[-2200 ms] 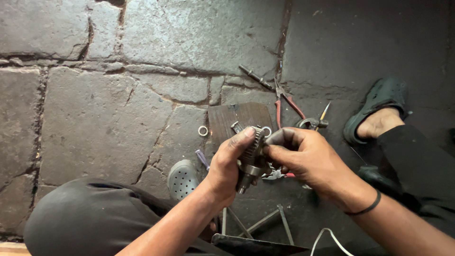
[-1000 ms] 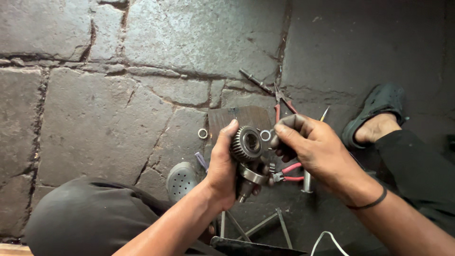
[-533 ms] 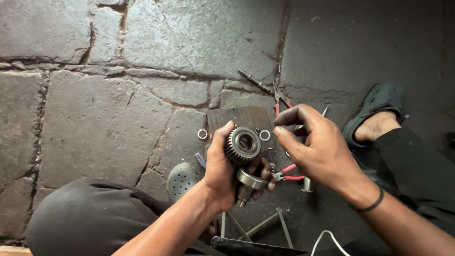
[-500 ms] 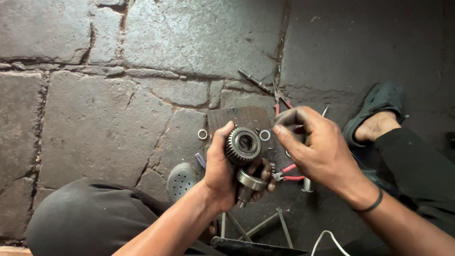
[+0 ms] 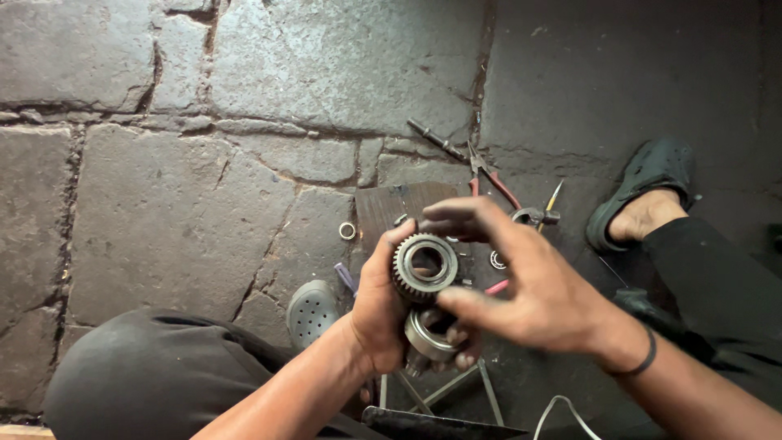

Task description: The person disassembles a gear assembly on a metal stand using a hammer and pliers. They strike the parts with the hammer to loosen them, remove a gear and shaft by hand, and handle small circular components while another person assists by holding the assembly.

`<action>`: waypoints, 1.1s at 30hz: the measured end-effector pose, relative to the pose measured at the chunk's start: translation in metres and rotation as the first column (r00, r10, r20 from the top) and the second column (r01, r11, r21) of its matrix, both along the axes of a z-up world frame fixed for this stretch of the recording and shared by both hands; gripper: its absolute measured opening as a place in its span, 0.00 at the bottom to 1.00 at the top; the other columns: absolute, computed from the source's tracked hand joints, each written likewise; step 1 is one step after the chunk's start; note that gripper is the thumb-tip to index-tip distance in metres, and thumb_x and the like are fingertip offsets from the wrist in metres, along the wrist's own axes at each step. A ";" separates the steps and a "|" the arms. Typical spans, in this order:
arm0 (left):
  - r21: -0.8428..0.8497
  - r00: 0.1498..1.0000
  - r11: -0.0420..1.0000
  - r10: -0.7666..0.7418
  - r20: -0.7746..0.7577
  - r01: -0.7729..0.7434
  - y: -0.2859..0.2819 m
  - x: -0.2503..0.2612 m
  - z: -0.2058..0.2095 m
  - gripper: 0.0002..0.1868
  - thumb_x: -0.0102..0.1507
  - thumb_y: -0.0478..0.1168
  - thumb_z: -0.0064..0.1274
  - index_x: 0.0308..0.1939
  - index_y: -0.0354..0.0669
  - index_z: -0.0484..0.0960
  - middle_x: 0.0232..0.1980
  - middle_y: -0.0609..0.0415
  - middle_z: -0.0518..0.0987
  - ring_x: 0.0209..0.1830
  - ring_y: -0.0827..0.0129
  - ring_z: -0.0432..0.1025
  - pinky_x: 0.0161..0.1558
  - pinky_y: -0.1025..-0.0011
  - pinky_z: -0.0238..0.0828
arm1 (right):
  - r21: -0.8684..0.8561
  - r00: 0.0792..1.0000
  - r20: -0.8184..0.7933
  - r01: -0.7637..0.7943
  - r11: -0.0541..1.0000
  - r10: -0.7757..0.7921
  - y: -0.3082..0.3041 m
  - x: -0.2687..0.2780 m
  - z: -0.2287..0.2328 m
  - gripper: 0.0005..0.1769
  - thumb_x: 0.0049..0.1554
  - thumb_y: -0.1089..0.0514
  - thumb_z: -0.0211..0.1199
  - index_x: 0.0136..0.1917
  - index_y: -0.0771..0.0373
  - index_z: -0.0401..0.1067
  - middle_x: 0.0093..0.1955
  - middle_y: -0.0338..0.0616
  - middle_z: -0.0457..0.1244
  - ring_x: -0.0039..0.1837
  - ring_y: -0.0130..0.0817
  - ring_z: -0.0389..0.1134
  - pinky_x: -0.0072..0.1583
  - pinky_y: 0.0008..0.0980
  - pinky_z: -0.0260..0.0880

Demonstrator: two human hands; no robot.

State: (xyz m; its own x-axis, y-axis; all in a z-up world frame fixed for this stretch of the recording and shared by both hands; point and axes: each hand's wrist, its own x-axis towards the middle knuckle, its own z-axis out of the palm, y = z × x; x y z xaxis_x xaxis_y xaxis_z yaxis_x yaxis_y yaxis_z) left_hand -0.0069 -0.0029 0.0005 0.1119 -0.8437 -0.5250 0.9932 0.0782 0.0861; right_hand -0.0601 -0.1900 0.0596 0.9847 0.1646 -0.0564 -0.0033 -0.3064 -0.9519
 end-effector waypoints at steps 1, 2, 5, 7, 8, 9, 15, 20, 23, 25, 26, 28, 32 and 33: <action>0.092 0.999 0.995 0.033 -0.011 -0.032 -0.001 -0.001 -0.001 0.38 0.66 0.75 0.32 0.44 0.48 0.83 0.34 0.47 0.81 0.28 0.59 0.75 0.28 0.64 0.74 | -0.018 1.000 -0.007 0.005 1.000 -0.006 0.004 0.000 0.001 0.39 0.49 0.53 0.71 0.70 0.66 0.63 0.65 0.48 0.68 0.69 0.37 0.70 0.69 0.37 0.68; 0.090 1.000 0.996 0.023 -0.006 -0.023 -0.002 -0.002 -0.001 0.39 0.66 0.75 0.32 0.46 0.47 0.82 0.36 0.48 0.82 0.28 0.59 0.76 0.28 0.64 0.75 | -0.037 1.000 -0.015 0.011 0.999 -0.012 0.008 0.000 0.001 0.39 0.48 0.52 0.72 0.70 0.65 0.64 0.63 0.47 0.69 0.66 0.35 0.72 0.67 0.36 0.70; 0.075 1.000 0.997 -0.002 0.006 0.001 -0.002 -0.003 -0.001 0.41 0.65 0.76 0.32 0.49 0.43 0.81 0.39 0.50 0.84 0.31 0.61 0.78 0.30 0.64 0.76 | -0.081 0.999 0.003 0.039 0.996 -0.039 0.013 0.002 0.003 0.38 0.46 0.51 0.73 0.68 0.65 0.68 0.60 0.47 0.70 0.62 0.34 0.74 0.62 0.34 0.73; 0.057 1.000 0.998 -0.015 0.002 0.015 -0.003 -0.004 0.000 0.43 0.64 0.78 0.32 0.48 0.43 0.81 0.39 0.50 0.84 0.32 0.60 0.78 0.32 0.64 0.77 | -0.122 0.998 0.016 0.064 0.991 -0.062 0.014 0.001 0.003 0.37 0.45 0.50 0.74 0.65 0.65 0.70 0.56 0.47 0.70 0.58 0.35 0.75 0.58 0.34 0.74; 0.099 1.000 0.995 -0.009 -0.019 0.011 -0.005 -0.004 0.000 0.42 0.63 0.77 0.32 0.48 0.45 0.81 0.40 0.51 0.84 0.34 0.61 0.79 0.34 0.63 0.78 | -0.153 0.997 0.019 0.079 0.985 -0.077 0.014 0.001 0.003 0.37 0.43 0.49 0.75 0.63 0.65 0.72 0.53 0.46 0.70 0.55 0.36 0.75 0.56 0.34 0.74; 0.140 0.999 0.990 -0.003 -0.039 0.008 -0.006 -0.004 -0.001 0.42 0.62 0.77 0.32 0.49 0.46 0.81 0.40 0.51 0.84 0.36 0.61 0.79 0.36 0.63 0.78 | -0.184 0.995 0.023 0.095 0.978 -0.092 0.014 0.000 0.003 0.37 0.42 0.48 0.76 0.61 0.64 0.73 0.50 0.46 0.70 0.52 0.36 0.75 0.54 0.34 0.74; 0.130 0.989 0.986 0.089 0.120 -0.104 -0.010 -0.007 -0.009 0.36 0.66 0.71 0.38 0.49 0.41 0.81 0.40 0.51 0.83 0.37 0.64 0.77 0.37 0.66 0.76 | -0.384 0.894 0.441 0.275 0.882 -0.087 0.020 -0.004 -0.001 0.35 0.42 0.47 0.77 0.58 0.66 0.71 0.48 0.47 0.65 0.51 0.45 0.68 0.56 0.43 0.69; 0.060 0.967 0.993 0.088 0.239 -0.105 -0.003 0.002 -0.014 0.28 0.64 0.61 0.45 0.49 0.41 0.81 0.37 0.51 0.83 0.30 0.66 0.76 0.28 0.68 0.73 | -0.425 0.871 0.474 0.354 0.833 -0.129 0.015 -0.001 -0.002 0.35 0.44 0.44 0.78 0.56 0.65 0.69 0.49 0.47 0.65 0.52 0.46 0.67 0.55 0.43 0.69; 0.044 0.951 0.987 0.138 0.277 -0.156 -0.002 0.003 -0.014 0.23 0.66 0.55 0.50 0.51 0.39 0.81 0.36 0.52 0.81 0.29 0.67 0.75 0.29 0.69 0.73 | -0.461 0.865 0.479 0.394 0.795 -0.151 0.011 0.001 -0.001 0.36 0.43 0.43 0.79 0.55 0.64 0.68 0.48 0.48 0.64 0.51 0.47 0.67 0.53 0.43 0.68; 0.076 0.941 0.984 0.127 0.314 -0.159 -0.003 0.005 -0.013 0.22 0.66 0.53 0.51 0.50 0.36 0.81 0.36 0.52 0.82 0.29 0.68 0.75 0.29 0.70 0.73 | -0.481 0.861 0.487 0.407 0.777 -0.149 0.010 0.001 0.000 0.37 0.43 0.42 0.79 0.55 0.64 0.68 0.47 0.48 0.64 0.51 0.48 0.67 0.53 0.44 0.68; 0.085 0.942 0.983 0.131 0.308 -0.164 -0.003 0.005 -0.012 0.22 0.66 0.53 0.51 0.50 0.36 0.81 0.36 0.52 0.82 0.29 0.68 0.75 0.28 0.70 0.73 | -0.485 0.858 0.494 0.408 0.774 -0.142 0.010 0.001 0.000 0.37 0.43 0.41 0.79 0.55 0.64 0.68 0.47 0.48 0.64 0.51 0.48 0.66 0.53 0.44 0.68; 0.105 0.945 0.979 0.137 0.297 -0.175 -0.004 0.006 -0.012 0.21 0.66 0.52 0.51 0.50 0.36 0.81 0.36 0.53 0.82 0.29 0.69 0.76 0.28 0.70 0.72 | -0.489 0.855 0.500 0.410 0.770 -0.138 0.011 0.000 -0.001 0.38 0.43 0.40 0.80 0.56 0.64 0.68 0.46 0.48 0.63 0.50 0.48 0.66 0.53 0.45 0.68; 0.118 0.955 0.980 0.126 0.269 -0.163 -0.004 0.006 -0.013 0.23 0.66 0.54 0.50 0.49 0.37 0.81 0.36 0.51 0.82 0.27 0.68 0.75 0.25 0.70 0.72 | -0.492 0.852 0.507 0.411 0.767 -0.132 0.014 -0.002 -0.001 0.40 0.43 0.37 0.79 0.55 0.65 0.68 0.45 0.48 0.63 0.49 0.48 0.65 0.52 0.45 0.67; 0.132 0.960 0.979 0.117 0.255 -0.154 -0.004 0.006 -0.013 0.23 0.66 0.54 0.49 0.49 0.37 0.81 0.36 0.52 0.82 0.27 0.68 0.76 0.25 0.70 0.73 | -0.492 0.850 0.512 0.411 0.767 -0.127 0.014 -0.002 -0.001 0.40 0.44 0.36 0.79 0.56 0.65 0.68 0.45 0.48 0.64 0.49 0.48 0.65 0.52 0.44 0.68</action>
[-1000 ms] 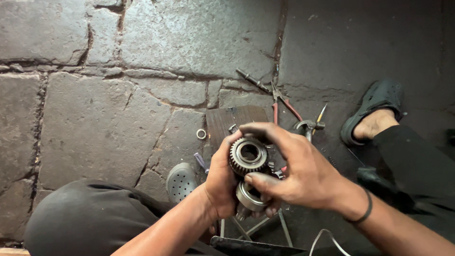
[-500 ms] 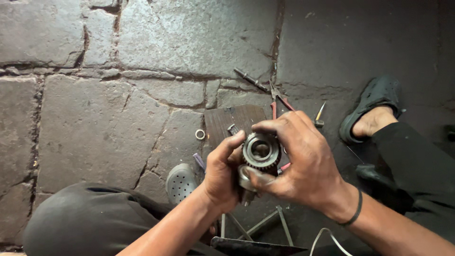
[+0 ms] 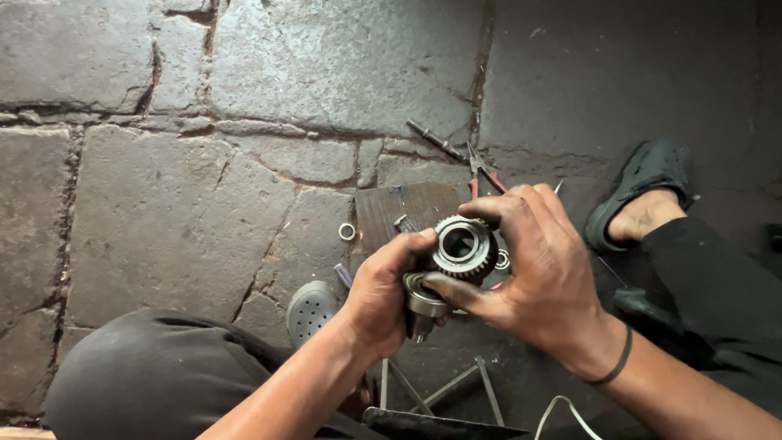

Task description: The person disassembles a gear assembly on a metal stand using a hammer and pliers. They strike the parts with the hammer to loosen them, remove a gear and shaft by hand, and handle small circular components while another person assists by holding the assembly.

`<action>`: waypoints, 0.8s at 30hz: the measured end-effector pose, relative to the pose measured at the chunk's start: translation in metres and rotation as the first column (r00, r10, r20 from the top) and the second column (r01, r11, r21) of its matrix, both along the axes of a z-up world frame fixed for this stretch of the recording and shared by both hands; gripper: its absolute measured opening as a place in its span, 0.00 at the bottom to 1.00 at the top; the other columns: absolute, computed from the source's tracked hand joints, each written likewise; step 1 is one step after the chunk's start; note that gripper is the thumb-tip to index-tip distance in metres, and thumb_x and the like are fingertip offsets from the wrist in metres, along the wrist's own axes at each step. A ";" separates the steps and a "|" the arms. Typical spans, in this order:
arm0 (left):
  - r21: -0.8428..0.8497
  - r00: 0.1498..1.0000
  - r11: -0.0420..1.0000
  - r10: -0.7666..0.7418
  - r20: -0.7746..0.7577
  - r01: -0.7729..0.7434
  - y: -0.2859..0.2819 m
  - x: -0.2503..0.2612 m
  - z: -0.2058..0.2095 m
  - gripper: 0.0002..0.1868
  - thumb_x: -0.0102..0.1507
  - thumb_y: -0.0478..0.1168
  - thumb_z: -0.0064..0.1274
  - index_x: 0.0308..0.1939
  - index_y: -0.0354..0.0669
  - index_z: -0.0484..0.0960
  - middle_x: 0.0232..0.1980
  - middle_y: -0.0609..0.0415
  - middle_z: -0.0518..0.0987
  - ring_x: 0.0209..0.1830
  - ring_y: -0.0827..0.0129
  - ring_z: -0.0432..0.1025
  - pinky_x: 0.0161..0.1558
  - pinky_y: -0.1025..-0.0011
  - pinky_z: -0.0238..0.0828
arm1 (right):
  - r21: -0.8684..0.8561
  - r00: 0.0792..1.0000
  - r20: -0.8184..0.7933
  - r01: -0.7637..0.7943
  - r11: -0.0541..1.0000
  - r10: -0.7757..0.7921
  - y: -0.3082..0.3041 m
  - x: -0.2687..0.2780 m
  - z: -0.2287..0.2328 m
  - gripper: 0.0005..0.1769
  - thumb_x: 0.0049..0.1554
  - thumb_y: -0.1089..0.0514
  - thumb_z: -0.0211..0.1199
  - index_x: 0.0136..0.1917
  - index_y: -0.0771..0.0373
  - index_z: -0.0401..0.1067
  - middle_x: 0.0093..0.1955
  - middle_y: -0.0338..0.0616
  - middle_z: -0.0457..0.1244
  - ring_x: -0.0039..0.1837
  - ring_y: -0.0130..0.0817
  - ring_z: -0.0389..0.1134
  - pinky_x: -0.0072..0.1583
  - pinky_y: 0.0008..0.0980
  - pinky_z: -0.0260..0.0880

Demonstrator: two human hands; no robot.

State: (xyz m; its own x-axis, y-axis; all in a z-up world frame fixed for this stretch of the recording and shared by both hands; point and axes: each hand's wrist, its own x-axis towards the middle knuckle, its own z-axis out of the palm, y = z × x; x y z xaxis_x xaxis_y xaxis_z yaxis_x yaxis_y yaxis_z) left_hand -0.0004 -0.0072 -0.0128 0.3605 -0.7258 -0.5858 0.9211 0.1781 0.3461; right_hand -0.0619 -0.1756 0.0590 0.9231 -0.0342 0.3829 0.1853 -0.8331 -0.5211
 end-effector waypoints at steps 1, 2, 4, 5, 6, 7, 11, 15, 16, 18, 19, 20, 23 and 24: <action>0.011 1.000 1.000 -0.007 -0.017 0.007 0.000 0.000 0.000 0.23 0.65 0.54 0.48 0.49 0.37 0.81 0.37 0.52 0.83 0.28 0.68 0.76 0.25 0.70 0.73 | 0.000 1.000 0.002 -0.002 1.000 0.002 0.001 0.000 0.001 0.39 0.44 0.36 0.79 0.56 0.65 0.68 0.46 0.48 0.64 0.50 0.48 0.65 0.53 0.44 0.68; 0.016 1.000 1.000 0.001 -0.020 0.000 0.000 -0.001 -0.001 0.23 0.65 0.54 0.48 0.49 0.38 0.81 0.37 0.52 0.83 0.28 0.68 0.76 0.26 0.69 0.73 | 0.000 1.000 0.003 -0.004 1.000 0.004 0.002 0.000 0.001 0.39 0.44 0.36 0.79 0.56 0.64 0.69 0.47 0.48 0.64 0.51 0.48 0.65 0.53 0.44 0.68; 0.024 1.000 1.000 0.013 -0.023 -0.013 -0.001 0.000 -0.002 0.22 0.65 0.53 0.47 0.49 0.38 0.81 0.38 0.52 0.83 0.28 0.68 0.76 0.26 0.69 0.73 | -0.001 1.000 0.000 -0.005 1.000 0.005 0.002 0.001 0.003 0.39 0.44 0.37 0.78 0.57 0.64 0.69 0.48 0.48 0.64 0.52 0.48 0.66 0.54 0.44 0.68; 0.013 1.000 1.000 0.010 -0.022 -0.010 -0.001 0.000 -0.002 0.22 0.65 0.53 0.47 0.49 0.38 0.81 0.37 0.52 0.83 0.28 0.68 0.76 0.26 0.69 0.73 | -0.002 1.000 -0.008 -0.006 1.000 0.006 0.002 0.001 0.003 0.39 0.44 0.37 0.78 0.57 0.64 0.69 0.48 0.49 0.64 0.52 0.48 0.66 0.54 0.44 0.68; 0.002 1.000 1.000 0.007 -0.021 -0.007 -0.001 0.000 -0.002 0.22 0.65 0.54 0.48 0.49 0.39 0.81 0.37 0.52 0.82 0.28 0.68 0.76 0.26 0.70 0.73 | -0.003 1.000 -0.016 -0.006 1.000 0.006 0.001 0.001 0.003 0.40 0.44 0.37 0.78 0.58 0.64 0.69 0.48 0.49 0.64 0.53 0.49 0.66 0.55 0.45 0.68; -0.009 1.000 1.000 0.004 -0.020 -0.004 0.000 0.000 -0.002 0.22 0.65 0.54 0.48 0.50 0.39 0.81 0.37 0.52 0.82 0.28 0.69 0.76 0.25 0.71 0.73 | -0.010 1.000 -0.025 -0.016 1.000 0.016 0.001 0.001 0.002 0.41 0.44 0.37 0.78 0.59 0.66 0.69 0.49 0.51 0.64 0.53 0.50 0.66 0.55 0.45 0.68; -0.020 0.982 1.000 -0.020 0.189 0.024 0.004 0.003 -0.002 0.24 0.69 0.54 0.50 0.48 0.34 0.81 0.33 0.50 0.80 0.24 0.68 0.73 0.20 0.73 0.68 | 0.081 0.986 -0.160 -0.026 0.996 0.039 -0.011 0.005 -0.007 0.37 0.42 0.42 0.79 0.56 0.67 0.72 0.49 0.51 0.65 0.52 0.48 0.69 0.53 0.43 0.71; 0.089 0.993 0.996 -0.034 0.117 0.024 0.000 0.011 -0.004 0.23 0.64 0.54 0.48 0.46 0.37 0.82 0.33 0.50 0.83 0.27 0.67 0.76 0.22 0.73 0.69 | 0.277 0.939 -0.342 0.141 0.951 -0.039 -0.036 0.012 -0.017 0.31 0.44 0.47 0.79 0.54 0.67 0.76 0.51 0.45 0.69 0.52 0.34 0.73 0.54 0.33 0.74; 0.151 0.997 0.988 -0.031 0.073 0.020 0.001 0.012 -0.007 0.24 0.61 0.54 0.46 0.46 0.39 0.83 0.33 0.50 0.84 0.27 0.67 0.77 0.21 0.73 0.69 | 0.321 0.924 -0.373 0.213 0.923 -0.083 -0.044 0.013 -0.018 0.30 0.46 0.48 0.78 0.55 0.67 0.76 0.51 0.44 0.69 0.52 0.32 0.72 0.54 0.32 0.74; 0.300 0.995 0.949 0.077 0.069 -0.095 0.000 0.016 -0.018 0.18 0.61 0.49 0.48 0.45 0.39 0.81 0.34 0.48 0.84 0.29 0.65 0.78 0.26 0.71 0.71 | 0.398 0.885 -0.436 0.350 0.848 -0.160 -0.060 0.012 -0.016 0.29 0.49 0.49 0.77 0.57 0.67 0.75 0.51 0.42 0.70 0.52 0.28 0.70 0.55 0.28 0.73; 0.373 0.988 0.915 0.133 0.077 -0.152 0.000 0.019 -0.025 0.16 0.60 0.46 0.49 0.44 0.39 0.80 0.35 0.47 0.84 0.30 0.65 0.78 0.28 0.70 0.72 | 0.425 0.874 -0.452 0.387 0.818 -0.179 -0.067 0.011 -0.015 0.27 0.50 0.50 0.76 0.58 0.67 0.75 0.51 0.42 0.70 0.52 0.27 0.71 0.54 0.28 0.74; 0.386 0.984 0.905 0.156 0.089 -0.179 0.001 0.021 -0.032 0.15 0.60 0.44 0.50 0.44 0.38 0.80 0.35 0.47 0.82 0.30 0.64 0.77 0.30 0.68 0.74 | 0.451 0.862 -0.467 0.423 0.786 -0.196 -0.073 0.010 -0.013 0.26 0.51 0.50 0.75 0.58 0.66 0.75 0.51 0.41 0.70 0.51 0.26 0.71 0.53 0.27 0.75; 0.448 0.971 0.862 0.191 0.145 -0.236 0.006 0.023 -0.061 0.11 0.59 0.38 0.52 0.43 0.38 0.78 0.34 0.48 0.79 0.29 0.63 0.75 0.32 0.64 0.75 | 0.429 0.835 -0.491 0.481 0.764 -0.250 -0.080 0.002 -0.012 0.24 0.52 0.51 0.74 0.57 0.66 0.75 0.50 0.40 0.71 0.50 0.25 0.72 0.52 0.26 0.75; 0.480 0.970 0.844 0.176 0.170 -0.238 0.007 0.023 -0.071 0.10 0.58 0.37 0.52 0.43 0.40 0.77 0.33 0.49 0.78 0.28 0.63 0.73 0.31 0.63 0.73 | 0.404 0.826 -0.494 0.494 0.770 -0.270 -0.081 -0.001 -0.013 0.24 0.53 0.51 0.74 0.57 0.67 0.76 0.50 0.40 0.71 0.49 0.25 0.72 0.52 0.26 0.74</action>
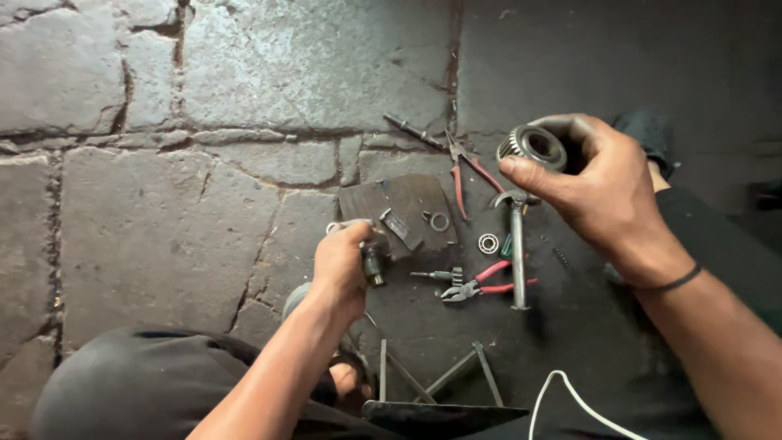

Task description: The person disassembles a gear assembly on a metal stand using a hammer and pliers. They strike the parts with the hammer to loosen them, remove a gear and shaft by hand, and handle small circular components while another person assists by holding the assembly.

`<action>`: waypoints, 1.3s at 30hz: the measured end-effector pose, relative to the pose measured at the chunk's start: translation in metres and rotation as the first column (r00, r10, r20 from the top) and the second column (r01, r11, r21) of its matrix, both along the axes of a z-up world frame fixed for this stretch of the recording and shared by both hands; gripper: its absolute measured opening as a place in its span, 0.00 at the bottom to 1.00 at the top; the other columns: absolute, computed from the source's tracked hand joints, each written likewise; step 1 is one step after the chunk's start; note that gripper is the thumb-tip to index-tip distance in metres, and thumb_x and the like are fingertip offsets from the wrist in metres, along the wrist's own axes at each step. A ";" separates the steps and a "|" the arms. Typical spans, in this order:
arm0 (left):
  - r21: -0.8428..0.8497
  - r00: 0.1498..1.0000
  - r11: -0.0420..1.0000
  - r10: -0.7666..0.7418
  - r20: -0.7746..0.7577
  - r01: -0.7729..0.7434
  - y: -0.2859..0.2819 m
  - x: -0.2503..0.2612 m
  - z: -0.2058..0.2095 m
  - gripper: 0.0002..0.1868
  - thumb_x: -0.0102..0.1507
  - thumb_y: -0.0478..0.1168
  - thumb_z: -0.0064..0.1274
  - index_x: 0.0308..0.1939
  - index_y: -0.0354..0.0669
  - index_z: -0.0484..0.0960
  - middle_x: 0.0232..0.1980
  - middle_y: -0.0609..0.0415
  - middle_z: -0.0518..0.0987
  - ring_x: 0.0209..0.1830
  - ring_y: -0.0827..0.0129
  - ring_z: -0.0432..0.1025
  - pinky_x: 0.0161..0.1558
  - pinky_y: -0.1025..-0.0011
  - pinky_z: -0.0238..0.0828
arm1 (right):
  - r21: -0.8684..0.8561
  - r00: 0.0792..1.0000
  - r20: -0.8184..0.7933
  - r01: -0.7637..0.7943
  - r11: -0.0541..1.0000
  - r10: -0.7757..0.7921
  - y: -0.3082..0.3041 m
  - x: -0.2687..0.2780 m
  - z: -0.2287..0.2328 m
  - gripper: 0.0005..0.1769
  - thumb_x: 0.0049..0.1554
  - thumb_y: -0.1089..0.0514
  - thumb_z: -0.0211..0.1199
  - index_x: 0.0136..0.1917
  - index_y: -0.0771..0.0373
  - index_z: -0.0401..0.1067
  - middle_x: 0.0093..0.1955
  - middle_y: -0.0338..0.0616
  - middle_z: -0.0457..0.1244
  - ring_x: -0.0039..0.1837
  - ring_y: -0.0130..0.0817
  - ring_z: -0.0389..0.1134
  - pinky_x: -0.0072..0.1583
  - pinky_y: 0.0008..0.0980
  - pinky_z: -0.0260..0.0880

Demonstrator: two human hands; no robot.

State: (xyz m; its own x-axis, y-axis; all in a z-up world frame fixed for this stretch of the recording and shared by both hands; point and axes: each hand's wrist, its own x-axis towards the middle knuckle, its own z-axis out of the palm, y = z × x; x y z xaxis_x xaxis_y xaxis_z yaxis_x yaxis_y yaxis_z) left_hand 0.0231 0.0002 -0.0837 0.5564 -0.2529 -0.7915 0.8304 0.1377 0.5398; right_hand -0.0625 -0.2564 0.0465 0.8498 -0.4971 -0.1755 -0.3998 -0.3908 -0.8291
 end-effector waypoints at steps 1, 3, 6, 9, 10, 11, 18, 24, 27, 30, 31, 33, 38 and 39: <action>0.042 1.000 0.999 -0.006 0.017 0.006 0.001 0.000 -0.010 0.09 0.58 0.36 0.53 0.42 0.42 0.77 0.32 0.51 0.77 0.27 0.63 0.71 0.30 0.61 0.72 | 0.036 1.000 0.015 -0.003 0.999 0.003 0.000 -0.002 -0.001 0.25 0.52 0.51 0.74 0.57 0.67 0.75 0.50 0.41 0.71 0.49 0.25 0.72 0.51 0.26 0.74; 0.282 0.980 0.951 -0.164 0.109 0.128 0.003 -0.001 -0.028 0.10 0.58 0.39 0.59 0.42 0.42 0.80 0.34 0.53 0.80 0.31 0.69 0.72 0.33 0.66 0.69 | 0.105 0.999 0.047 -0.012 0.994 0.007 0.000 -0.004 -0.003 0.26 0.52 0.50 0.74 0.57 0.67 0.75 0.50 0.41 0.70 0.49 0.25 0.71 0.51 0.27 0.75; 0.501 0.937 0.848 -0.300 0.178 0.176 0.003 -0.004 -0.054 0.11 0.56 0.41 0.65 0.37 0.40 0.83 0.33 0.54 0.82 0.31 0.71 0.71 0.33 0.66 0.67 | -0.013 0.995 0.074 -0.061 0.998 0.061 -0.002 -0.009 -0.001 0.26 0.51 0.49 0.75 0.57 0.68 0.75 0.50 0.40 0.70 0.51 0.25 0.71 0.54 0.26 0.73; 0.648 0.914 0.739 -0.373 0.161 0.188 0.003 0.000 -0.080 0.13 0.54 0.43 0.68 0.34 0.40 0.84 0.33 0.52 0.83 0.30 0.70 0.74 0.35 0.66 0.70 | -0.106 0.993 0.089 -0.073 0.992 0.082 -0.002 -0.014 0.003 0.27 0.51 0.48 0.76 0.56 0.68 0.77 0.50 0.41 0.69 0.51 0.27 0.70 0.54 0.27 0.72; 0.691 0.908 0.696 -0.394 0.142 0.194 0.002 0.002 -0.089 0.13 0.53 0.44 0.69 0.33 0.40 0.84 0.34 0.52 0.84 0.30 0.69 0.75 0.36 0.66 0.71 | -0.101 0.992 0.096 -0.069 0.992 0.079 -0.003 -0.015 0.004 0.27 0.51 0.47 0.77 0.56 0.68 0.77 0.49 0.41 0.69 0.51 0.27 0.70 0.54 0.27 0.72; 0.691 0.931 0.707 -0.336 0.143 0.149 0.001 0.001 -0.098 0.15 0.52 0.44 0.71 0.33 0.38 0.85 0.34 0.51 0.84 0.31 0.69 0.75 0.36 0.67 0.70 | -0.099 0.992 0.098 -0.065 0.993 0.075 -0.003 -0.017 0.005 0.27 0.50 0.47 0.77 0.55 0.68 0.77 0.49 0.40 0.69 0.51 0.27 0.70 0.53 0.27 0.72; 0.657 0.990 0.741 -0.090 -0.105 0.137 0.012 0.000 -0.131 0.23 0.53 0.48 0.75 0.36 0.30 0.84 0.39 0.47 0.83 0.27 0.65 0.72 0.25 0.65 0.65 | -0.188 0.982 0.123 -0.116 0.975 0.140 -0.001 -0.025 0.007 0.29 0.48 0.47 0.79 0.55 0.67 0.77 0.48 0.40 0.67 0.51 0.27 0.71 0.52 0.27 0.72; 0.356 0.999 0.934 0.031 -0.014 -0.024 0.005 0.012 -0.131 0.19 0.51 0.43 0.73 0.39 0.35 0.84 0.38 0.52 0.83 0.27 0.68 0.75 0.27 0.70 0.72 | -0.256 0.979 0.096 -0.150 0.955 0.180 0.003 -0.018 0.003 0.28 0.48 0.47 0.79 0.54 0.66 0.78 0.48 0.42 0.67 0.49 0.30 0.70 0.51 0.28 0.72; 0.177 0.999 0.983 -0.035 -0.012 0.037 0.000 0.016 -0.123 0.20 0.57 0.48 0.73 0.40 0.36 0.84 0.34 0.54 0.77 0.25 0.69 0.66 0.24 0.72 0.62 | -0.221 0.980 0.094 -0.152 0.963 0.177 0.008 -0.012 -0.001 0.28 0.47 0.46 0.78 0.54 0.65 0.78 0.48 0.43 0.68 0.50 0.29 0.71 0.52 0.29 0.73; -0.111 0.996 0.993 -0.046 -0.072 0.038 -0.014 0.018 -0.101 0.17 0.59 0.49 0.66 0.41 0.38 0.83 0.34 0.53 0.81 0.30 0.68 0.74 0.31 0.73 0.72 | -0.225 0.975 0.092 -0.177 0.958 0.201 0.011 -0.006 -0.002 0.28 0.46 0.46 0.79 0.53 0.66 0.78 0.48 0.43 0.68 0.50 0.30 0.71 0.52 0.29 0.73; -0.223 0.993 0.975 -0.037 -0.110 0.012 -0.021 0.015 -0.091 0.16 0.59 0.48 0.62 0.41 0.38 0.83 0.36 0.52 0.85 0.33 0.67 0.81 0.36 0.72 0.81 | -0.232 0.974 0.094 -0.179 0.956 0.205 0.012 -0.005 -0.002 0.28 0.46 0.46 0.79 0.54 0.66 0.78 0.48 0.43 0.68 0.51 0.30 0.71 0.52 0.29 0.73; -0.341 0.989 0.939 -0.080 -0.122 0.034 -0.032 0.012 -0.066 0.17 0.62 0.53 0.59 0.39 0.42 0.81 0.34 0.54 0.83 0.31 0.66 0.79 0.32 0.72 0.77 | -0.243 0.971 0.103 -0.187 0.952 0.217 0.014 0.000 0.000 0.28 0.46 0.47 0.79 0.54 0.66 0.78 0.48 0.43 0.68 0.51 0.31 0.71 0.53 0.30 0.72; -0.449 0.982 0.879 -0.189 -0.021 0.159 -0.050 0.012 0.007 0.24 0.67 0.62 0.49 0.38 0.43 0.80 0.31 0.54 0.82 0.30 0.62 0.79 0.26 0.73 0.69 | -0.229 0.979 0.091 -0.158 0.961 0.182 0.018 0.005 0.010 0.28 0.45 0.47 0.78 0.53 0.65 0.78 0.47 0.42 0.69 0.50 0.29 0.72 0.51 0.30 0.72; -0.442 0.980 0.881 -0.200 -0.022 0.170 -0.052 0.013 0.022 0.25 0.67 0.62 0.48 0.38 0.44 0.80 0.30 0.54 0.82 0.29 0.62 0.78 0.25 0.72 0.69 | -0.228 0.978 0.098 -0.155 0.961 0.181 0.018 0.007 0.012 0.27 0.45 0.48 0.78 0.53 0.65 0.79 0.47 0.41 0.69 0.49 0.29 0.72 0.51 0.30 0.72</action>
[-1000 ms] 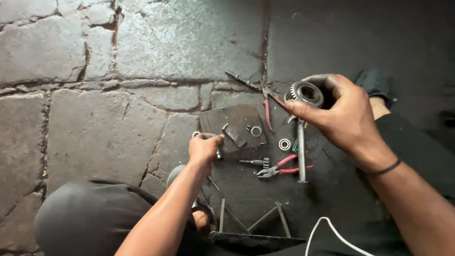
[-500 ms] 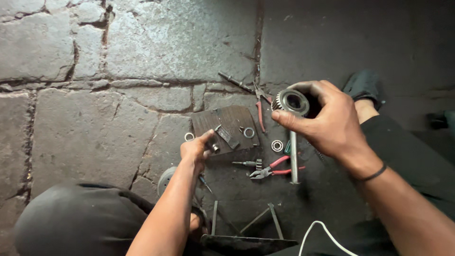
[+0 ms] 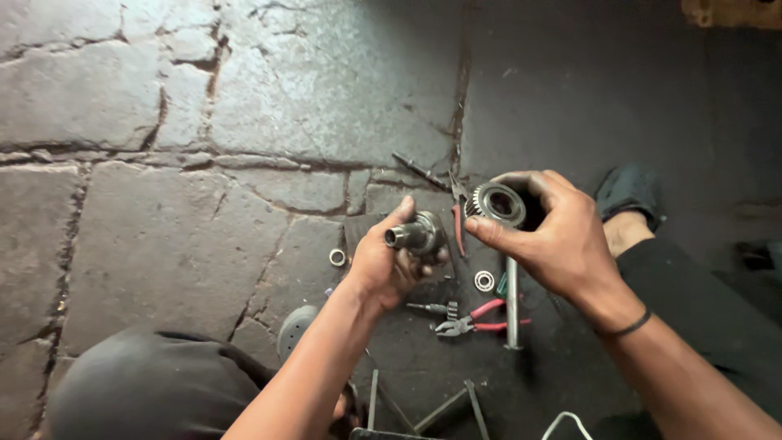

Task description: The person disassembles a gear assembly on a metal stand using a hammer and pliers. They strike the parts with the hammer to loosen them, remove a gear and shaft by hand, and handle small circular components while another person assists by holding the assembly.

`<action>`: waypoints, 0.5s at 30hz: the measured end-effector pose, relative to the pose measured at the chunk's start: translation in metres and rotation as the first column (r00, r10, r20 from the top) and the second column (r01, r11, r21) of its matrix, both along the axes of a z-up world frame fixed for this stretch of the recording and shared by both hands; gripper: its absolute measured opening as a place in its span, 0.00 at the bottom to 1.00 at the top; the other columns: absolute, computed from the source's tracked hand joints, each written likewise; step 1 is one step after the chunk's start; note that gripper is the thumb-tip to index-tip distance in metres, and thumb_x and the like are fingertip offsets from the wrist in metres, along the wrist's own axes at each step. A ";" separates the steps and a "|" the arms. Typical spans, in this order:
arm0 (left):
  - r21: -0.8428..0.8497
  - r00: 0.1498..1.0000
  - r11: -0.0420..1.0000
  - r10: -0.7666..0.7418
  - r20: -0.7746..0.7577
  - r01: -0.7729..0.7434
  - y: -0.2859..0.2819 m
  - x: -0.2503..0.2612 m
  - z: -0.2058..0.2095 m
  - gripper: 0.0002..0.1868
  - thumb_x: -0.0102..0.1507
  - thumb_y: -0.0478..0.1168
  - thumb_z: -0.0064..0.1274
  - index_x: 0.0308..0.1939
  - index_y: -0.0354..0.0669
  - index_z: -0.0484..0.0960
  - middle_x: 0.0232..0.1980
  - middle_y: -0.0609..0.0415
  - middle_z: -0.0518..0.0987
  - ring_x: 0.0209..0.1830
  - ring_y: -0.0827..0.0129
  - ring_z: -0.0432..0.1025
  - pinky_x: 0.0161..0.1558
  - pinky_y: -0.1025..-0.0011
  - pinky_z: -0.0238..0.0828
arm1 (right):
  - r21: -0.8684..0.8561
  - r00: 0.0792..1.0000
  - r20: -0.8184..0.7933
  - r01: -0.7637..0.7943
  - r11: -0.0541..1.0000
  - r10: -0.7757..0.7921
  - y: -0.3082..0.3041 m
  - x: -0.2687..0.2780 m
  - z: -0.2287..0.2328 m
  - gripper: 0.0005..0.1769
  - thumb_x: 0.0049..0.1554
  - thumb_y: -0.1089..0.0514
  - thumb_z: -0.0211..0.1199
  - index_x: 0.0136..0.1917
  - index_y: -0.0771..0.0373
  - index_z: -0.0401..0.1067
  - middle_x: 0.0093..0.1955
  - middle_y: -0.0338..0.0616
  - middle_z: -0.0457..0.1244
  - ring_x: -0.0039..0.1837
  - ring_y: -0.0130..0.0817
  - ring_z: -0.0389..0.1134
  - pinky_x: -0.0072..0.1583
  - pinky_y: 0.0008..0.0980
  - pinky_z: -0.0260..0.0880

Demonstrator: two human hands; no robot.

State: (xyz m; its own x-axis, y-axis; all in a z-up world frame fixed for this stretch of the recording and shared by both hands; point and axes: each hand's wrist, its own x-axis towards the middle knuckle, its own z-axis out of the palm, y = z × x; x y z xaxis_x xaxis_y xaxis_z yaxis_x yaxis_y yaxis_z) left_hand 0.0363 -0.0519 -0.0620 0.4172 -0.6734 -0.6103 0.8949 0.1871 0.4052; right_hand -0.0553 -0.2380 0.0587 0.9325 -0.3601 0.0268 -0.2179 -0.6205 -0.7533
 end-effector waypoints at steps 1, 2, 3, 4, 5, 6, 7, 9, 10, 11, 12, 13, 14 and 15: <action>0.008 1.000 1.000 -0.011 0.001 0.011 -0.001 0.001 0.014 0.25 0.68 0.62 0.47 0.37 0.45 0.80 0.29 0.54 0.81 0.28 0.63 0.78 0.24 0.71 0.68 | 0.012 1.000 -0.012 0.013 1.000 -0.013 0.001 0.001 0.003 0.27 0.45 0.48 0.78 0.53 0.65 0.79 0.47 0.41 0.69 0.49 0.29 0.72 0.51 0.30 0.72; 0.003 0.999 0.999 -0.033 0.014 0.033 0.000 0.003 0.028 0.26 0.68 0.62 0.46 0.37 0.43 0.81 0.29 0.53 0.81 0.27 0.63 0.78 0.25 0.70 0.69 | 0.025 0.999 -0.024 0.025 0.999 -0.024 0.002 0.003 0.007 0.27 0.45 0.48 0.78 0.53 0.65 0.79 0.46 0.41 0.69 0.48 0.29 0.72 0.50 0.30 0.72; -0.001 0.998 0.998 -0.056 0.027 0.056 0.001 0.005 0.041 0.27 0.67 0.63 0.45 0.37 0.41 0.81 0.29 0.52 0.81 0.26 0.63 0.77 0.25 0.70 0.70 | 0.038 0.999 -0.037 0.037 0.999 -0.035 0.003 0.005 0.011 0.27 0.45 0.48 0.78 0.53 0.65 0.79 0.46 0.41 0.69 0.48 0.28 0.72 0.50 0.29 0.72; -0.004 0.996 0.997 -0.078 0.042 0.078 0.002 0.008 0.053 0.29 0.67 0.63 0.44 0.36 0.39 0.81 0.29 0.51 0.81 0.25 0.64 0.77 0.25 0.69 0.70 | 0.039 1.000 -0.013 0.026 0.999 -0.026 0.005 0.006 0.015 0.27 0.45 0.48 0.79 0.53 0.65 0.79 0.46 0.41 0.69 0.48 0.28 0.71 0.50 0.29 0.72; 0.021 0.995 0.996 -0.091 0.041 0.090 0.006 0.012 0.064 0.28 0.67 0.62 0.44 0.36 0.41 0.81 0.29 0.52 0.81 0.24 0.63 0.76 0.24 0.69 0.69 | 0.040 1.000 0.012 0.016 0.999 -0.017 0.006 0.008 0.019 0.27 0.45 0.48 0.79 0.53 0.65 0.79 0.46 0.41 0.68 0.48 0.28 0.71 0.49 0.29 0.72; 0.046 0.994 0.994 -0.105 0.036 0.103 0.010 0.015 0.074 0.27 0.67 0.62 0.44 0.35 0.42 0.80 0.28 0.52 0.80 0.23 0.63 0.75 0.22 0.69 0.67 | 0.041 0.999 0.032 0.007 0.999 -0.008 0.008 0.008 0.025 0.27 0.45 0.48 0.79 0.53 0.65 0.79 0.46 0.41 0.68 0.48 0.28 0.71 0.49 0.29 0.72; 0.071 0.993 0.991 -0.118 0.030 0.116 0.014 0.019 0.082 0.26 0.68 0.62 0.44 0.35 0.43 0.79 0.28 0.52 0.80 0.21 0.62 0.74 0.20 0.68 0.65 | 0.019 0.999 0.046 -0.001 1.000 0.001 0.009 0.008 0.031 0.28 0.44 0.48 0.79 0.53 0.65 0.79 0.46 0.41 0.68 0.48 0.28 0.71 0.49 0.29 0.73; 0.094 0.988 0.986 -0.143 0.051 0.138 0.022 0.024 0.094 0.24 0.68 0.61 0.45 0.35 0.46 0.80 0.26 0.54 0.79 0.18 0.64 0.71 0.15 0.72 0.57 | -0.028 0.997 0.071 -0.014 0.999 0.016 0.011 0.009 0.041 0.29 0.44 0.49 0.80 0.54 0.66 0.78 0.46 0.41 0.68 0.47 0.28 0.71 0.48 0.28 0.73; 0.103 0.986 0.983 -0.157 0.057 0.151 0.025 0.025 0.097 0.23 0.68 0.61 0.45 0.35 0.47 0.80 0.26 0.55 0.78 0.16 0.64 0.70 0.13 0.73 0.53 | -0.050 0.996 0.086 -0.026 0.998 0.030 0.012 0.009 0.046 0.30 0.43 0.49 0.80 0.54 0.66 0.78 0.47 0.41 0.68 0.47 0.28 0.71 0.49 0.28 0.73; 0.045 0.986 0.986 -0.160 0.050 0.158 0.028 0.026 0.098 0.23 0.69 0.61 0.45 0.34 0.47 0.78 0.25 0.55 0.78 0.15 0.65 0.69 0.13 0.73 0.53 | -0.071 0.994 0.101 -0.038 0.997 0.045 0.013 0.009 0.050 0.30 0.43 0.49 0.80 0.54 0.66 0.78 0.47 0.41 0.68 0.48 0.28 0.72 0.49 0.28 0.74; -0.012 0.986 0.986 -0.163 0.040 0.164 0.031 0.025 0.099 0.24 0.69 0.61 0.45 0.33 0.46 0.77 0.24 0.55 0.77 0.15 0.65 0.69 0.12 0.73 0.52 | -0.091 0.992 0.112 -0.050 0.995 0.060 0.014 0.009 0.054 0.31 0.42 0.49 0.80 0.55 0.66 0.78 0.47 0.41 0.68 0.48 0.27 0.72 0.49 0.27 0.74; -0.069 0.986 0.983 -0.166 0.031 0.168 0.033 0.025 0.098 0.24 0.70 0.61 0.45 0.32 0.46 0.76 0.23 0.54 0.76 0.14 0.66 0.69 0.12 0.73 0.52 | -0.103 0.990 0.123 -0.056 0.993 0.069 0.015 0.010 0.056 0.31 0.42 0.49 0.80 0.55 0.66 0.78 0.48 0.41 0.68 0.49 0.28 0.73 0.50 0.27 0.75; -0.044 0.986 0.986 -0.159 0.045 0.161 0.034 0.025 0.097 0.25 0.70 0.61 0.43 0.33 0.46 0.76 0.24 0.54 0.76 0.15 0.66 0.69 0.13 0.73 0.53 | -0.115 0.988 0.131 -0.061 0.992 0.076 0.017 0.011 0.058 0.31 0.43 0.49 0.80 0.55 0.66 0.78 0.48 0.41 0.68 0.49 0.28 0.73 0.50 0.27 0.75; -0.020 0.987 0.988 -0.152 0.060 0.154 0.035 0.024 0.096 0.25 0.70 0.62 0.42 0.34 0.45 0.77 0.24 0.55 0.76 0.16 0.66 0.69 0.14 0.73 0.53 | -0.126 0.987 0.140 -0.066 0.990 0.083 0.018 0.014 0.060 0.31 0.43 0.49 0.80 0.55 0.66 0.78 0.49 0.41 0.68 0.50 0.28 0.73 0.51 0.27 0.76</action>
State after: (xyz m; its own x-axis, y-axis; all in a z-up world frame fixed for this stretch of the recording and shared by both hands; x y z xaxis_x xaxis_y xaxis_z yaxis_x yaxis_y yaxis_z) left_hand 0.0600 -0.0172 0.0341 0.3427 -0.7462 -0.5707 0.8886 0.0603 0.4546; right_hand -0.0417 -0.2198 0.1183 0.9398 -0.2757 0.2021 -0.0623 -0.7194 -0.6918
